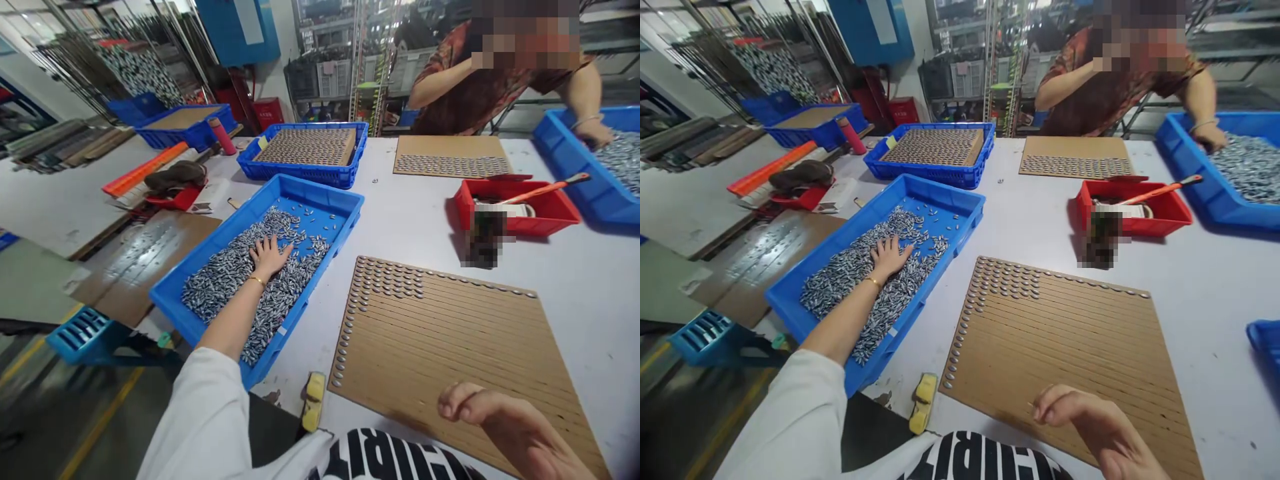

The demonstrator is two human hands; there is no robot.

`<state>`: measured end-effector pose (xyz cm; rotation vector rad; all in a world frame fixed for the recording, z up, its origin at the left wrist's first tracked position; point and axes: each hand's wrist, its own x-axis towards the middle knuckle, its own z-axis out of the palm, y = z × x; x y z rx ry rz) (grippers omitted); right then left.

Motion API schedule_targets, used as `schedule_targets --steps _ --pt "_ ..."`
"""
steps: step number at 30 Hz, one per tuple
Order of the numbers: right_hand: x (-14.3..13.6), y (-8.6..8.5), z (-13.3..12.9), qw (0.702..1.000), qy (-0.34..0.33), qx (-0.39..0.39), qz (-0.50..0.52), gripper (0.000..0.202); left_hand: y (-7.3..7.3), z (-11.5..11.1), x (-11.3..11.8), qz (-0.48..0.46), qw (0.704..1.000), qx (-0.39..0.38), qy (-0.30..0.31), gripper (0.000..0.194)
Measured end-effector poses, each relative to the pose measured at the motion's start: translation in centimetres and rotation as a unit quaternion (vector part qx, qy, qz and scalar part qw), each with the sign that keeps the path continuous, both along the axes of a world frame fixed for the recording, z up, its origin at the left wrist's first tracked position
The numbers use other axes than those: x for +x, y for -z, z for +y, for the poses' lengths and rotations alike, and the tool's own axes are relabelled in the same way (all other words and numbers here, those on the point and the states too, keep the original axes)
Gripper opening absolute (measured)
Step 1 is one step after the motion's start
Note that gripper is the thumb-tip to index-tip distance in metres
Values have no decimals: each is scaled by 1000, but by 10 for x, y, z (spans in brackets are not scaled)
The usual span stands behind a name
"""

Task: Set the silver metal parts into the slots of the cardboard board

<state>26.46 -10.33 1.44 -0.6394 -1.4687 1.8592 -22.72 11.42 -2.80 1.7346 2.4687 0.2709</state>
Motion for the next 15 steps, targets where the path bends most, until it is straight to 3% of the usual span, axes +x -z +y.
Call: schedule_targets --steps 4,11,15 --pt "-11 -2 7 1000 -1 -3 18 45 3 10 19 14 998 -17 62 78" --pt "-23 -9 17 998 22 -30 44 47 -4 -26 52 63 975 -21 210 61" --pt "-28 -17 21 999 20 -9 29 48 -12 -37 62 134 972 -4 193 50"
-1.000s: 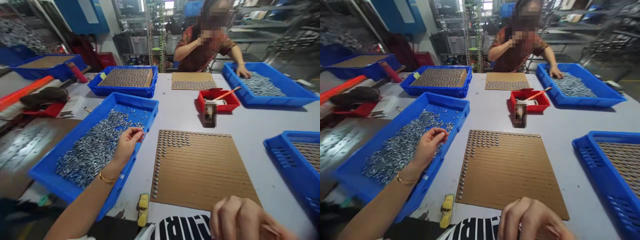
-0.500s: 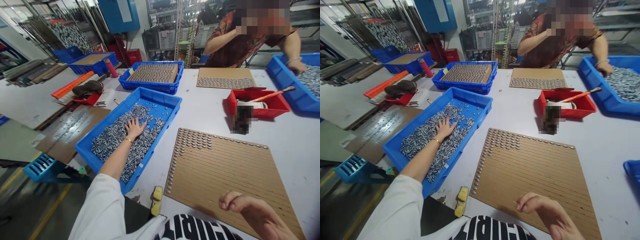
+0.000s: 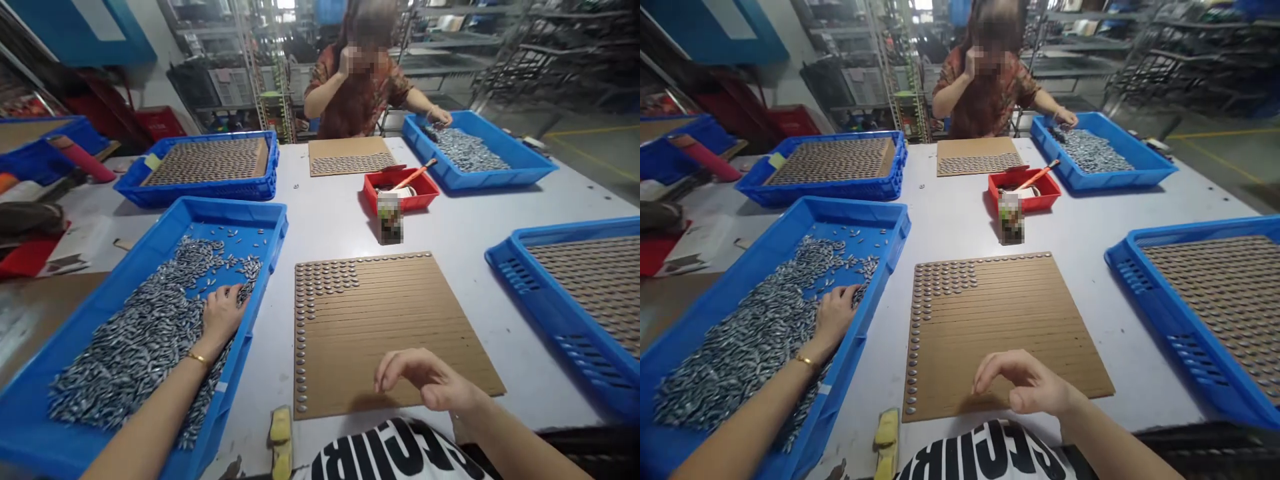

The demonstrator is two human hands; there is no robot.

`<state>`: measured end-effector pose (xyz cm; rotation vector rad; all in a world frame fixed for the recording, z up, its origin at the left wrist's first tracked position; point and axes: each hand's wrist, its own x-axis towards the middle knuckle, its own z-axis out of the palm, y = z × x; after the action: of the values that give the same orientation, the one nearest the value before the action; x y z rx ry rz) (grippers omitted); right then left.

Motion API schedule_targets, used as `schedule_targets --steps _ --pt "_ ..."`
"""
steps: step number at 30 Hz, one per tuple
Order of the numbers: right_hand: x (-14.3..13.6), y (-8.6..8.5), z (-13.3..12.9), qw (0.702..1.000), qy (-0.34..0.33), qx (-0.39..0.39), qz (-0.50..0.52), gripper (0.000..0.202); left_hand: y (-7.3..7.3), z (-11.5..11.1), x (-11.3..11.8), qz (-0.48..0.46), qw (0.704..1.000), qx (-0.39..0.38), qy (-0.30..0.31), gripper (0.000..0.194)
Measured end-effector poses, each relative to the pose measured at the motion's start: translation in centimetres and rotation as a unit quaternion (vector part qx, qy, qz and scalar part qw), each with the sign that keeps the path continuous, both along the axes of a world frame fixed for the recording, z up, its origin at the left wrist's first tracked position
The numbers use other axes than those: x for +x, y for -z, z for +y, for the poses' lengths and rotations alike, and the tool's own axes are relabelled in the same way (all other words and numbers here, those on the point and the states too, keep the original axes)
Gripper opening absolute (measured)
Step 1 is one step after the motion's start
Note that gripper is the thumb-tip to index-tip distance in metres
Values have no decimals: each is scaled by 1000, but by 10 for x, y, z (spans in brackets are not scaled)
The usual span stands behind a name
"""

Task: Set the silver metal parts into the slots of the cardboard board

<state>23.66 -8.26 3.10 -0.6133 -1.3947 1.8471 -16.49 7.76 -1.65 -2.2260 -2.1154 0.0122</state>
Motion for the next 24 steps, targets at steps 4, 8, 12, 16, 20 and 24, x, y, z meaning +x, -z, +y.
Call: schedule_targets --steps 4,8,12,16,20,24 --pt "0 -5 -2 998 -13 36 -40 48 -7 1 6 34 999 -12 12 49" --pt "2 -11 -5 995 -10 64 -79 46 -12 9 -3 -11 1000 -22 -17 44" --pt "4 -13 -6 991 4 89 -104 44 -28 15 -21 -261 953 19 -149 23" --pt "3 -11 -4 987 3 106 -120 43 -49 18 -32 -474 836 68 -269 19" --pt "-2 -9 1 984 -9 125 -129 42 -62 18 -35 -612 722 56 -319 10" --pt "-7 -6 7 982 -4 125 -143 38 -70 14 -39 -720 614 24 -323 24"
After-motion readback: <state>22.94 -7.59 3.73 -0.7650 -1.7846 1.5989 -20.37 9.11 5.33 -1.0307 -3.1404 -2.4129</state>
